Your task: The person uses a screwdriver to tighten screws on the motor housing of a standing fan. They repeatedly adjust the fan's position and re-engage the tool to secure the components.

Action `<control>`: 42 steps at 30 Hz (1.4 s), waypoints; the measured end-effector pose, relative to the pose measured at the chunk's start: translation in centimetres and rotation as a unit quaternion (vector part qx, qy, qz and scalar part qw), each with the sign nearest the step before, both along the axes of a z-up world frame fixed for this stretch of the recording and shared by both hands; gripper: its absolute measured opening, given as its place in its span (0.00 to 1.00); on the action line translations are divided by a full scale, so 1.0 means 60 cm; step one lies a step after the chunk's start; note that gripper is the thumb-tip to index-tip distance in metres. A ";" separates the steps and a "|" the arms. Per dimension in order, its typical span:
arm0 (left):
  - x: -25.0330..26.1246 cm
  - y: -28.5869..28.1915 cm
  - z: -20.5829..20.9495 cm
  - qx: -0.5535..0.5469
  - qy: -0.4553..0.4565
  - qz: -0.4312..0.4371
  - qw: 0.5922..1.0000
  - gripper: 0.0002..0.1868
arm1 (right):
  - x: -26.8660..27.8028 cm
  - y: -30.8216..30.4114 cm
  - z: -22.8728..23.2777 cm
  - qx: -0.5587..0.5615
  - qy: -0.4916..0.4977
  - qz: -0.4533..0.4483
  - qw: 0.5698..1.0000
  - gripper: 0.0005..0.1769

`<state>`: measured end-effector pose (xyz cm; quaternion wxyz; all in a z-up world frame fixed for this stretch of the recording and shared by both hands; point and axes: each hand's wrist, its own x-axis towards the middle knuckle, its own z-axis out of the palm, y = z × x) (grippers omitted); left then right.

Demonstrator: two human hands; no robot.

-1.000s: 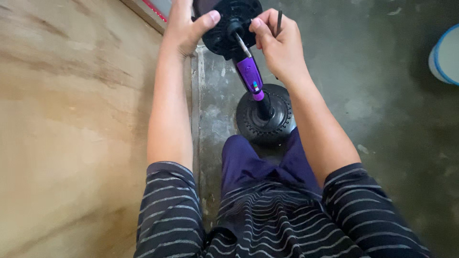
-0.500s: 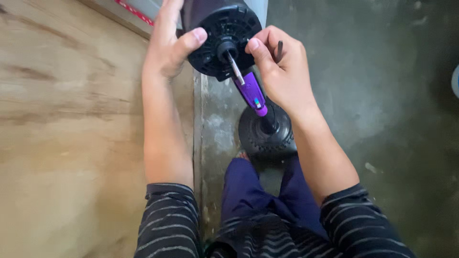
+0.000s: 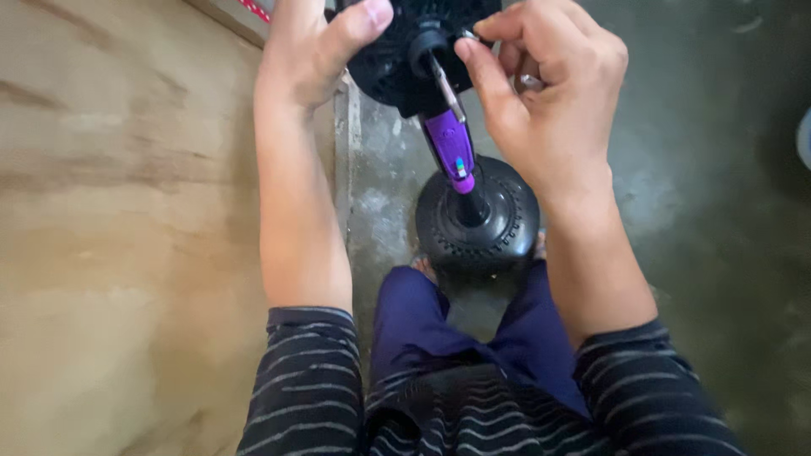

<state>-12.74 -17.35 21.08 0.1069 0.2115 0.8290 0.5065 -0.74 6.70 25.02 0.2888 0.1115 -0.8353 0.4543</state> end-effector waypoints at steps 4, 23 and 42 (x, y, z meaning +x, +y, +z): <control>0.017 0.007 -0.002 0.021 0.062 -0.015 0.998 0.43 | 0.016 -0.018 0.020 -0.036 -0.028 0.024 0.999 0.08; 0.045 0.019 0.025 -0.007 0.164 -0.062 0.984 0.49 | 0.019 -0.045 0.019 -0.032 -0.121 -0.009 0.992 0.10; 0.009 0.006 0.045 -0.081 0.087 -0.012 0.993 0.47 | 0.007 -0.003 0.005 -0.299 -0.229 -0.024 0.926 0.08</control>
